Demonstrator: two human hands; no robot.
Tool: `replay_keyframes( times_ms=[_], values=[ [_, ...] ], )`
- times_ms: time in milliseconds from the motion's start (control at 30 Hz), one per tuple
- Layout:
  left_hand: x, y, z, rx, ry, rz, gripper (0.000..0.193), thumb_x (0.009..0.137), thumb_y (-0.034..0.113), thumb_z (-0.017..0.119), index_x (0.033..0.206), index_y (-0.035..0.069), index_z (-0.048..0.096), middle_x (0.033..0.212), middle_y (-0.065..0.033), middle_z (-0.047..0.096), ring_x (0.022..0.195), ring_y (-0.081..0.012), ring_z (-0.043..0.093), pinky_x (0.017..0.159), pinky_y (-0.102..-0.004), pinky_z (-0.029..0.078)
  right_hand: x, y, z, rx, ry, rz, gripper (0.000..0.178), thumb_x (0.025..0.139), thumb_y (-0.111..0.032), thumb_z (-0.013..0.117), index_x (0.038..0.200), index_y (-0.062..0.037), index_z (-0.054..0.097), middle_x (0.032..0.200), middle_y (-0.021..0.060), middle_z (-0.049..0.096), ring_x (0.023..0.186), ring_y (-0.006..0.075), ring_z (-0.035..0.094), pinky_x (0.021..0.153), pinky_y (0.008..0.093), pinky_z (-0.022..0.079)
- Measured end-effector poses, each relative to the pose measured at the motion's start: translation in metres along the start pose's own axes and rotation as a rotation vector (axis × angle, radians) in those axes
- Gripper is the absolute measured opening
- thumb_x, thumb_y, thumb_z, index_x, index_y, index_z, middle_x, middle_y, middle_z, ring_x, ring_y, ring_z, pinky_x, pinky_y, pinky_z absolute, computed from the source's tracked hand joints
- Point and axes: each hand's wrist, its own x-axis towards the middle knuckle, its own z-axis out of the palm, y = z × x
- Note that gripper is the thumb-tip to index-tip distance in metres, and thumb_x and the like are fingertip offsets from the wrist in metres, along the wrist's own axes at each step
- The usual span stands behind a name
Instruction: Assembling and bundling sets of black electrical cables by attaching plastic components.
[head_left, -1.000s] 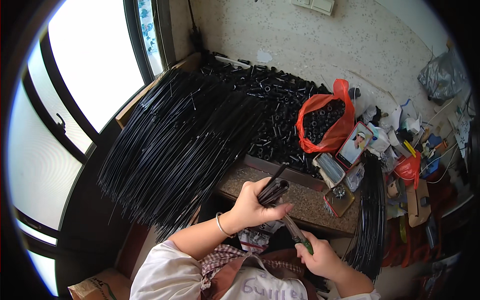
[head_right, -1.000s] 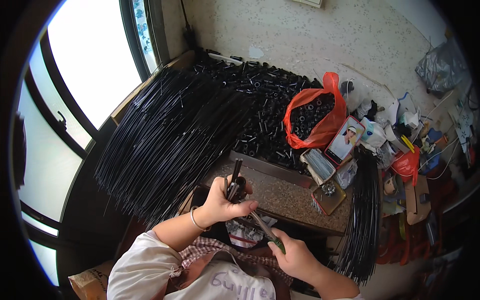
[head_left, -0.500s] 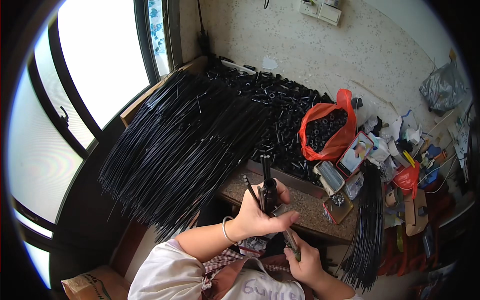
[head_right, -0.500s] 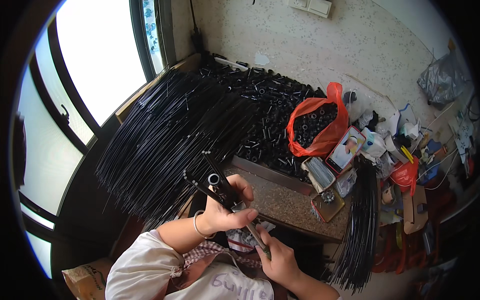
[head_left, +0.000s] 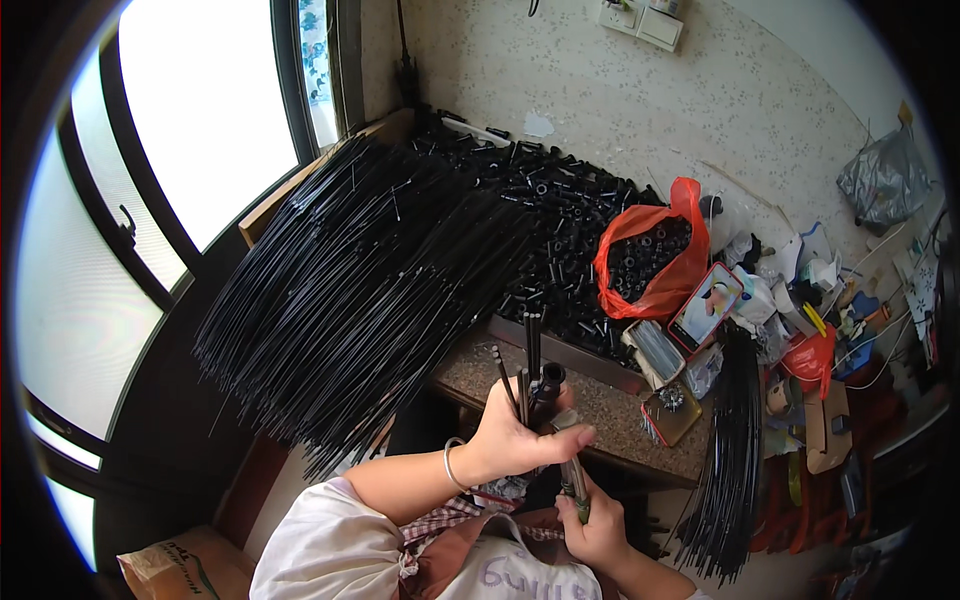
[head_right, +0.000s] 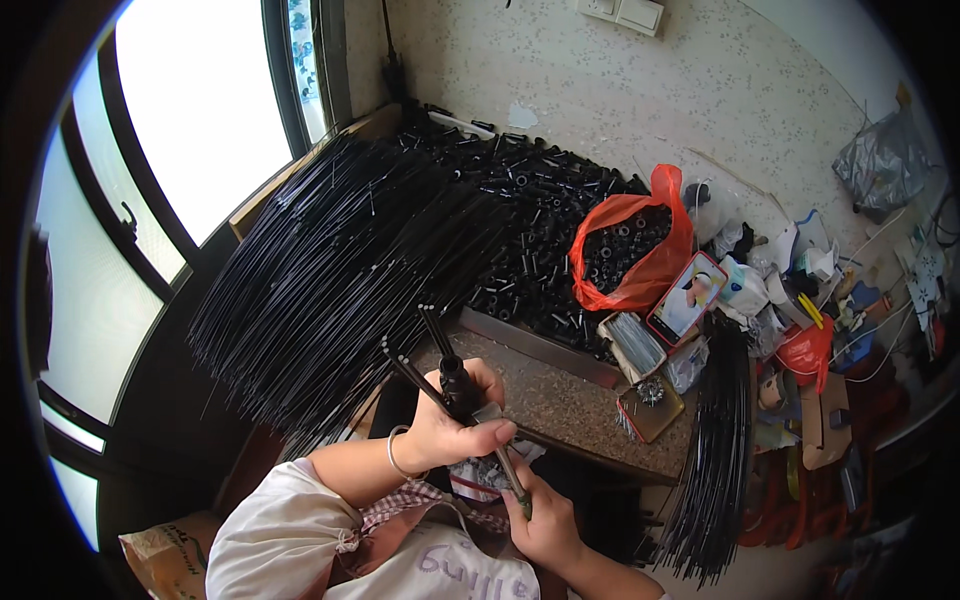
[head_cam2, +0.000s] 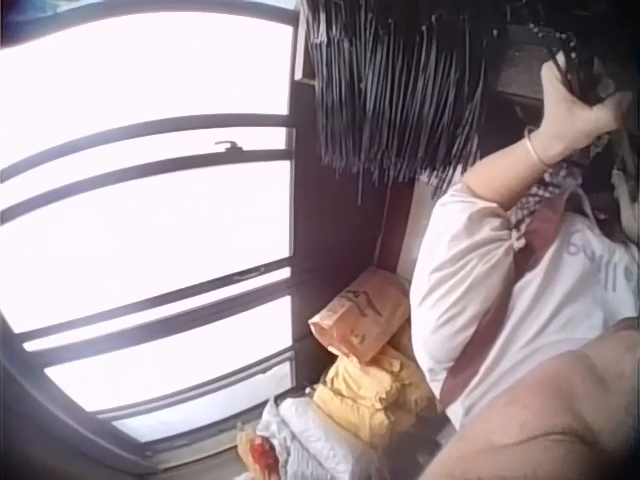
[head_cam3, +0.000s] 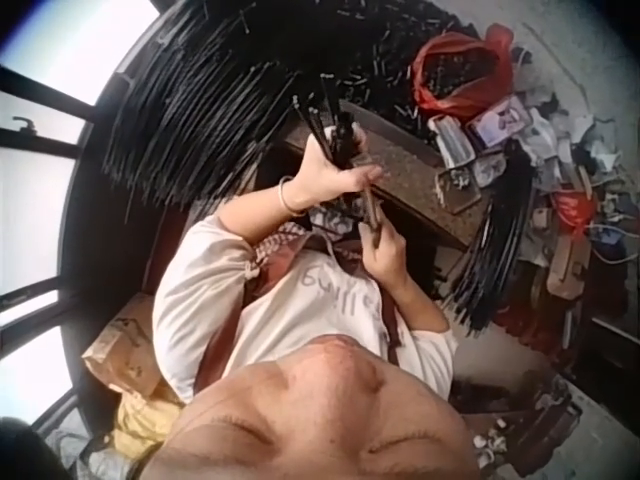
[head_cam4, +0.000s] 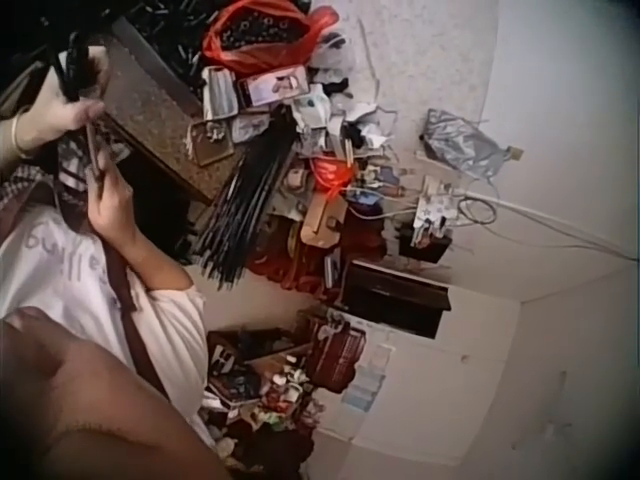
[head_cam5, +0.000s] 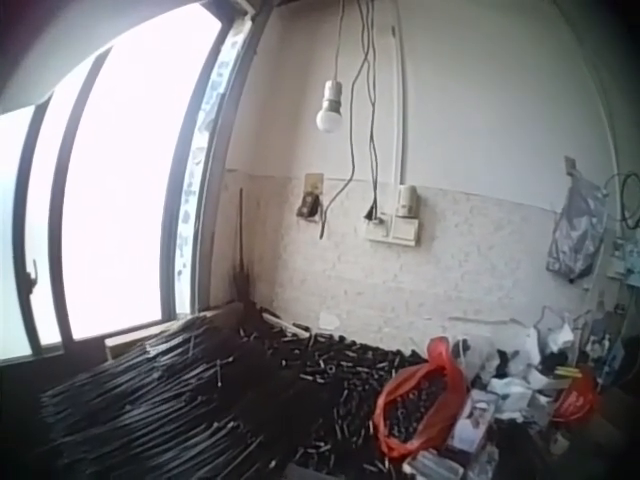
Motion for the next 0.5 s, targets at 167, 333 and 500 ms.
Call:
replay_keyframes(
  times_ms=[167,333,500],
  values=[
    [-0.001,0.004,0.005,0.162,0.047,-0.004,0.026,0.054,0.011,0.065,0.069,0.002,0.046,0.057,0.0015,0.045,0.050,-0.0040,0.039,0.044,-0.0175,0.033,-0.003,-0.001,-0.007,0.123,-0.086,0.272,0.022,0.073,-0.005,0.047,0.094,0.0023,0.045,0.056,0.0049,0.051,0.047,0.0108,0.051,0.046,0.0220,0.041],
    [0.003,0.010,0.015,0.396,0.019,0.175,0.074,0.058,0.018,0.067,0.113,-0.002,0.022,0.064,-0.0096,0.053,0.052,-0.0181,0.052,0.048,-0.0247,0.040,0.009,0.045,-0.039,0.102,-0.093,0.359,0.026,0.070,-0.013,0.053,0.091,0.0029,0.049,0.068,0.0102,0.050,0.059,0.0174,0.052,0.055,0.0249,0.041],
    [-0.004,0.009,0.022,0.496,-0.108,0.211,0.093,0.056,0.014,0.068,0.119,-0.005,0.002,0.055,-0.0080,0.048,0.047,-0.0200,0.049,0.046,-0.0239,0.038,0.005,0.089,-0.035,-0.561,0.086,0.117,0.033,0.064,-0.024,0.059,0.085,0.0001,0.049,0.075,0.0128,0.046,0.072,0.0306,0.048,0.063,0.0355,0.039]
  ],
)
